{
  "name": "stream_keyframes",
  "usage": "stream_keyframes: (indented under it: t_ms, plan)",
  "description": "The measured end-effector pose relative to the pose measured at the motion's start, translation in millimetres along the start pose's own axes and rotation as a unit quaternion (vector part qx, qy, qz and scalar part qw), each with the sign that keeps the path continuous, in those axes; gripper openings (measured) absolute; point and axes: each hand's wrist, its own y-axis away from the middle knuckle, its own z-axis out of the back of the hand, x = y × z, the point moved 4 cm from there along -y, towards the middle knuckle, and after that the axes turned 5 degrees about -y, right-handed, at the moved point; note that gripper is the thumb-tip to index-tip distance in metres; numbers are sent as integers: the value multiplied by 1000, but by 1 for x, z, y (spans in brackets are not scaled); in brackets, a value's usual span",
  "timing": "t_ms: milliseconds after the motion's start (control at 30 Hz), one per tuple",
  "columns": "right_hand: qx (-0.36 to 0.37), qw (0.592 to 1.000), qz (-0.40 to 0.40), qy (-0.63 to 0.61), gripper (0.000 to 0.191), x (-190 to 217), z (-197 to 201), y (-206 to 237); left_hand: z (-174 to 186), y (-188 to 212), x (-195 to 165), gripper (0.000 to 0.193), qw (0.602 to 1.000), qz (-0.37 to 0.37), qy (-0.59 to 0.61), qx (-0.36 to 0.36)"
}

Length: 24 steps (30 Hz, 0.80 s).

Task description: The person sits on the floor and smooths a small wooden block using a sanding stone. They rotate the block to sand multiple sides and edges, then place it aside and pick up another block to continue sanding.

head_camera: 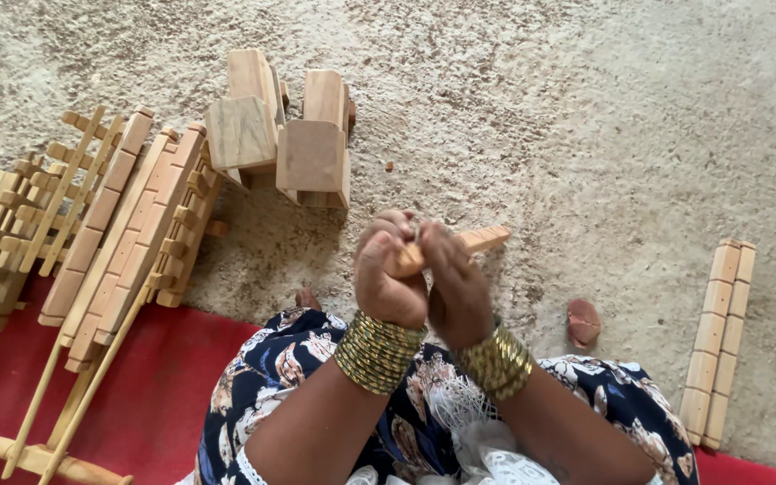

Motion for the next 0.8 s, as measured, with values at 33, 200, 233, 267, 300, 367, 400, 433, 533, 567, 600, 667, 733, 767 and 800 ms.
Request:
stream_keyframes:
  t_ms: [33,200,233,267,300,367,400,433,533,567,600,667,733,767,800]
  plan:
    - [5,1000,-24,7,44,-14,-3,2,2,-1,0,11,999,1,-15,-33]
    - [30,959,-283,-4,50,-98,-16,24,1,-4,0,16,993,35,-5,-111]
    - [17,966,-257,8,56,-104,-15,25,1,-3,1,17,992,49,-1,-117]
    - [6,973,-230,20,63,-106,-13,25,1,-2,3,18,990,64,3,-124]
    - [10,972,-234,20,64,-107,-12,25,1,-1,4,19,988,78,6,-132]
    - [18,970,-241,17,65,-99,-9,24,0,-2,4,21,991,63,5,-114]
    - [22,966,-256,6,58,-92,-9,23,0,-2,3,21,993,56,5,-106]
    - [26,962,-272,-4,52,-83,-9,22,1,-2,4,23,993,59,-1,-103]
    - [-18,992,-108,-70,39,-41,-9,10,0,-1,4,30,993,67,-16,-91]
    - [-38,994,-16,-97,36,-26,-8,7,0,0,4,34,994,71,-17,-86]
    - [-35,996,-11,-83,35,-21,-9,5,-1,2,3,40,994,74,-17,-84]
    - [-28,998,-1,-55,35,-19,-9,2,-1,1,-3,46,991,46,-76,-105]
    - [25,997,-68,-14,39,-34,-11,0,2,-5,-7,49,983,38,-98,-147]
    - [50,994,-101,6,41,-44,-11,0,5,-9,-9,49,978,46,-91,-182]
    - [82,980,-182,17,44,-59,-11,2,8,-11,-11,49,972,52,-85,-215]
